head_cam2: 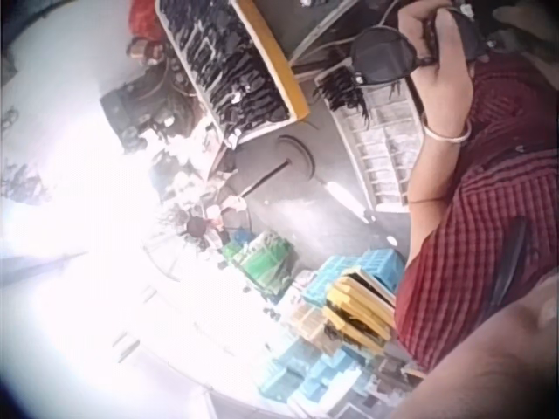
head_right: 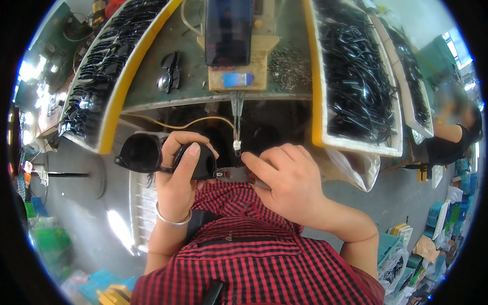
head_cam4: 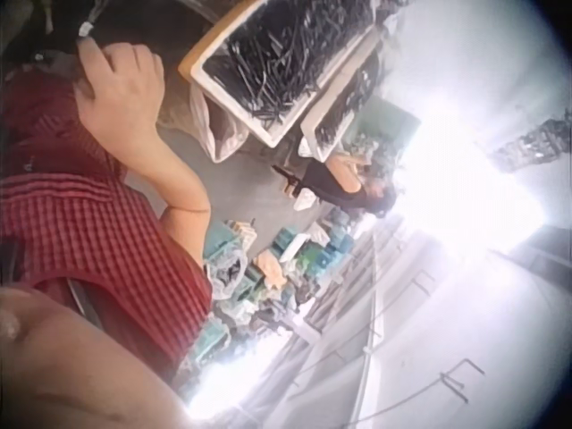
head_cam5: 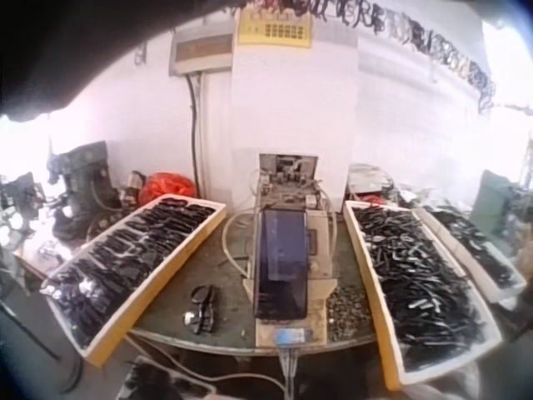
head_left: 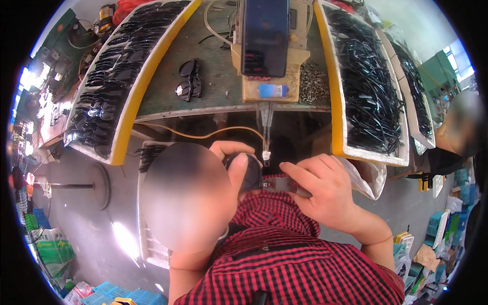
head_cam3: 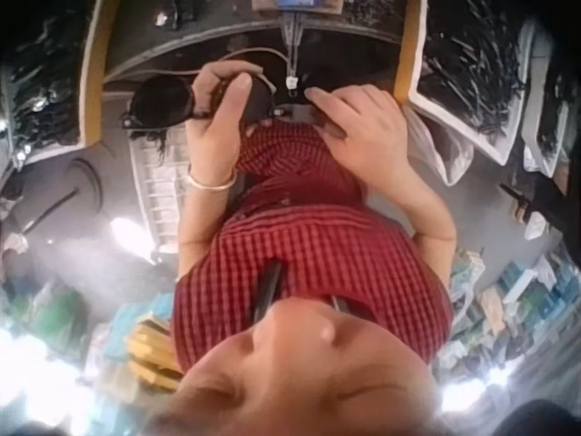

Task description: The person repeatedly picks up sunglasses frames and arms from trays, uses pliers to attach the arms to the frames, and places the assembled sunglasses into a tray. The process is repeated for multiple units.

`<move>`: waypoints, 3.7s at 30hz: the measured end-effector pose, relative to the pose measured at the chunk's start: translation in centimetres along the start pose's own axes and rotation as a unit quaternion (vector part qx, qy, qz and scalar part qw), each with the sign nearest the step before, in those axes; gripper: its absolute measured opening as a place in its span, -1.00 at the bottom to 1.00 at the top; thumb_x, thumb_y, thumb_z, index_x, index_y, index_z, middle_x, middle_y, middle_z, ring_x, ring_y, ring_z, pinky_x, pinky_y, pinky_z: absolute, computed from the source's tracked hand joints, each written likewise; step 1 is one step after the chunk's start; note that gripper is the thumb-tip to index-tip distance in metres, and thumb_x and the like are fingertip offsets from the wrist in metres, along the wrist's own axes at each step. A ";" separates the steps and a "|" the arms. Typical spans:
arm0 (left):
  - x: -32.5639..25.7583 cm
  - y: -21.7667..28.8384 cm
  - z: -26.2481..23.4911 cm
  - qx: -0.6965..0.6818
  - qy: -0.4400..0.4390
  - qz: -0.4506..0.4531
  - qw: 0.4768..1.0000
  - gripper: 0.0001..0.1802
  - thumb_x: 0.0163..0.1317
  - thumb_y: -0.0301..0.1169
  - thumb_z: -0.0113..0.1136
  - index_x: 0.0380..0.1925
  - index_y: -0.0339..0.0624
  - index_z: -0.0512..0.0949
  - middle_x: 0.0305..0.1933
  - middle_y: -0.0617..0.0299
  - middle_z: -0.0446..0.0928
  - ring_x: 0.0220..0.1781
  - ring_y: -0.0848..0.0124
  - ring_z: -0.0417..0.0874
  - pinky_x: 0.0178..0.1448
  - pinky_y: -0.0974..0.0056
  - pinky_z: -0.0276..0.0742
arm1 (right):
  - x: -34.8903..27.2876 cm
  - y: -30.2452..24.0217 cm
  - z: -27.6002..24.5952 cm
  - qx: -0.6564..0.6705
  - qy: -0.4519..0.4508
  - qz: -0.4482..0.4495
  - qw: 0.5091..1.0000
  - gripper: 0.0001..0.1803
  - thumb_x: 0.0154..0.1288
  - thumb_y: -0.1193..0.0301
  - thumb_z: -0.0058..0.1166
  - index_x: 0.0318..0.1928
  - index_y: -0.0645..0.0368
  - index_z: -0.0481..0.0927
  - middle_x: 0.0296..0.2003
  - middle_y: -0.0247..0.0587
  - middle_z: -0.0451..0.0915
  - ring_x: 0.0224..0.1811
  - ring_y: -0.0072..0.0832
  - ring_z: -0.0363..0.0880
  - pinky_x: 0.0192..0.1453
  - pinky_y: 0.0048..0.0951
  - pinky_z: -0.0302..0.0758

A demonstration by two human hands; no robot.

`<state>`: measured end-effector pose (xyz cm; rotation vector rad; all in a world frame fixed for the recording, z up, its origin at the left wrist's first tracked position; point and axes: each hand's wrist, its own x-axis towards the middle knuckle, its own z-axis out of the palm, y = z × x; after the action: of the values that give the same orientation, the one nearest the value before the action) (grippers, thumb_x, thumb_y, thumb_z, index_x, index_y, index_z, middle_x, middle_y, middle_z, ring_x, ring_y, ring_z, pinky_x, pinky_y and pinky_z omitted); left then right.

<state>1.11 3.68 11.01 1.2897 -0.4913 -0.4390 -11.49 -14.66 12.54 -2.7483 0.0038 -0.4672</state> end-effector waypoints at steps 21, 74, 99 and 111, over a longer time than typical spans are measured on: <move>4.8 -9.4 -5.0 0.065 0.198 -0.077 0.975 -0.60 0.42 -0.14 0.02 0.07 -0.19 0.44 -0.53 0.36 0.44 -0.54 0.62 0.40 -0.54 0.50 0.27 | 7.4 17.1 -2.8 -0.434 -0.024 0.122 0.892 -0.85 0.08 0.45 0.07 -0.32 0.16 0.63 -0.36 -0.16 0.61 -0.16 -0.20 0.54 -0.10 -0.18 0.45; -4.6 -27.7 -23.5 -0.140 0.540 -0.232 0.797 -0.72 0.18 -0.43 0.09 -0.09 -0.21 0.46 -0.17 0.08 0.62 -0.21 0.24 0.66 -0.13 0.17 0.63 | -7.4 1.6 8.7 0.684 -0.089 0.586 0.425 -0.46 0.29 0.49 -0.04 0.27 0.19 0.21 -0.20 0.11 0.57 -0.14 -0.13 0.61 0.05 -0.18 0.54; -3.9 -8.9 0.8 -0.135 -0.136 -0.227 0.955 -0.44 0.33 -0.48 0.15 0.30 -0.21 0.25 0.07 0.12 0.52 0.14 0.40 0.51 0.14 0.33 0.50 | -5.4 0.7 9.1 0.298 0.093 0.219 0.925 -0.91 0.35 0.47 0.11 -0.25 0.26 0.58 -0.50 -0.41 0.55 -0.45 -0.68 0.50 -0.34 -0.57 0.41; -0.3 -10.2 1.6 -0.204 0.022 -0.245 0.948 -0.59 0.47 -0.30 -0.06 0.20 -0.31 0.36 0.03 0.06 0.52 0.06 0.28 0.59 0.14 0.09 0.61 | -2.7 2.5 11.8 0.521 0.163 0.371 0.752 -0.83 0.40 0.42 0.09 -0.12 0.27 0.58 -0.37 -0.25 0.65 -0.34 -0.57 0.63 -0.21 -0.58 0.50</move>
<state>-0.42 0.31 1.32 1.0035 -0.0235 -0.8768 -10.12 -12.86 0.37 -1.3601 0.6760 -0.4840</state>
